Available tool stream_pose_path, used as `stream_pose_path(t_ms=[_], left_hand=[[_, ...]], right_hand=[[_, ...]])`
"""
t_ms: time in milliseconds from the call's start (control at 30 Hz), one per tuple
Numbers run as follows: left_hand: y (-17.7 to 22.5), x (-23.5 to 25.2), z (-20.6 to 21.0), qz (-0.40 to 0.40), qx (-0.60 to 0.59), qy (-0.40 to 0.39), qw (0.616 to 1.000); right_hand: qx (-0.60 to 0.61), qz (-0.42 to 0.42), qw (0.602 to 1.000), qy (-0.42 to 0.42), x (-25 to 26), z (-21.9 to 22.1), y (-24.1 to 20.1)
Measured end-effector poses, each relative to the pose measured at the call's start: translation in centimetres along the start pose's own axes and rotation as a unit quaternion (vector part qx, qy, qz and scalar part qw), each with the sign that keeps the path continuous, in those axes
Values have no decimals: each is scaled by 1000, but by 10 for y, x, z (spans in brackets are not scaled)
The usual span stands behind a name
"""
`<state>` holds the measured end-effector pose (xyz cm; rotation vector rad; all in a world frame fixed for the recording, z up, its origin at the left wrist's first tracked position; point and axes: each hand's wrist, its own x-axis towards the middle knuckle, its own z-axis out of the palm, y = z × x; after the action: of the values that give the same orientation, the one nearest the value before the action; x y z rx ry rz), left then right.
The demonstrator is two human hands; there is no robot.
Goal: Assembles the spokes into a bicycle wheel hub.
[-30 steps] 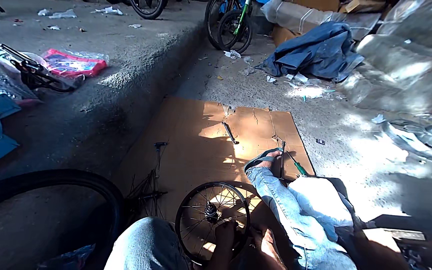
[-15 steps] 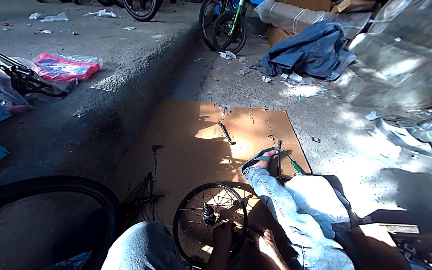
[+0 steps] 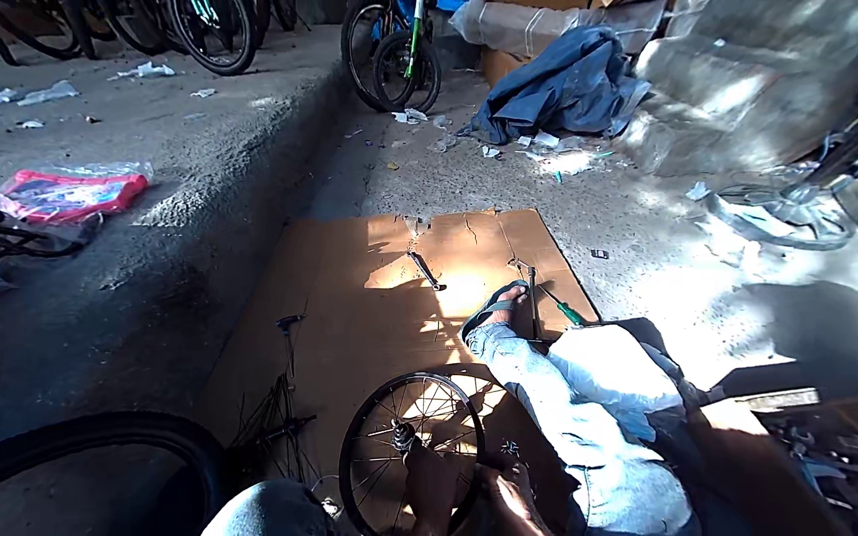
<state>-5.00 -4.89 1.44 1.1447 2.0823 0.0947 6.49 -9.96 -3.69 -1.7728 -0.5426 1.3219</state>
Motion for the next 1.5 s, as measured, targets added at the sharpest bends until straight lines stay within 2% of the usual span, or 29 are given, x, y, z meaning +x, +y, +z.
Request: stream_pose_path(t_ms=[67,133,167,233,333,467,600,700,833,933,1067,1167,1267,1333,1400,1500], left_hand=[[3,-5,3,88,177,93,976],[-5,2,14,245,255,118,928],[-6,6,18,301,270,92,910],[-6,10,20,339,272,4,901],[-7,23,17,325,163,-109,925],[-6,33,15,336,96,-156,924],[-4,41,18,333,63,-203,919],[-5,46,20,340,62,-217,913],[-3,47,18,355,104,-239,898],[4,42,15,342,167,-232,895],[10,37,13,321,224,-232,890],[9,39,12,307,204,-248,896],[4,47,15,296,116,-252,914],[1,53,16,306,83,-263,911],[2,54,14,310,85,-276,906],[8,46,10,303,154,-284,897]], right_hand=[[1,8,1000,-4,1,-1,1],[0,3,1000,-7,2,-1,2],[5,1,1000,-6,1,-1,1],[14,-8,1000,2,-3,0,-2],[-10,-41,999,13,-9,0,-2],[5,-116,993,9,-10,-1,2],[30,-86,996,-17,-9,-8,-4],[-32,-70,997,-8,-5,-10,-10],[-29,-58,998,5,2,-13,-7],[-15,-48,999,7,3,-15,-9],[-56,-53,997,4,4,-16,-10],[-52,-66,996,5,0,-16,-9],[-83,-69,994,-3,0,-17,-10],[-105,-73,992,4,-1,-16,-11],[-126,-62,990,9,0,-16,-12],[-156,-57,986,9,4,-16,-9]])
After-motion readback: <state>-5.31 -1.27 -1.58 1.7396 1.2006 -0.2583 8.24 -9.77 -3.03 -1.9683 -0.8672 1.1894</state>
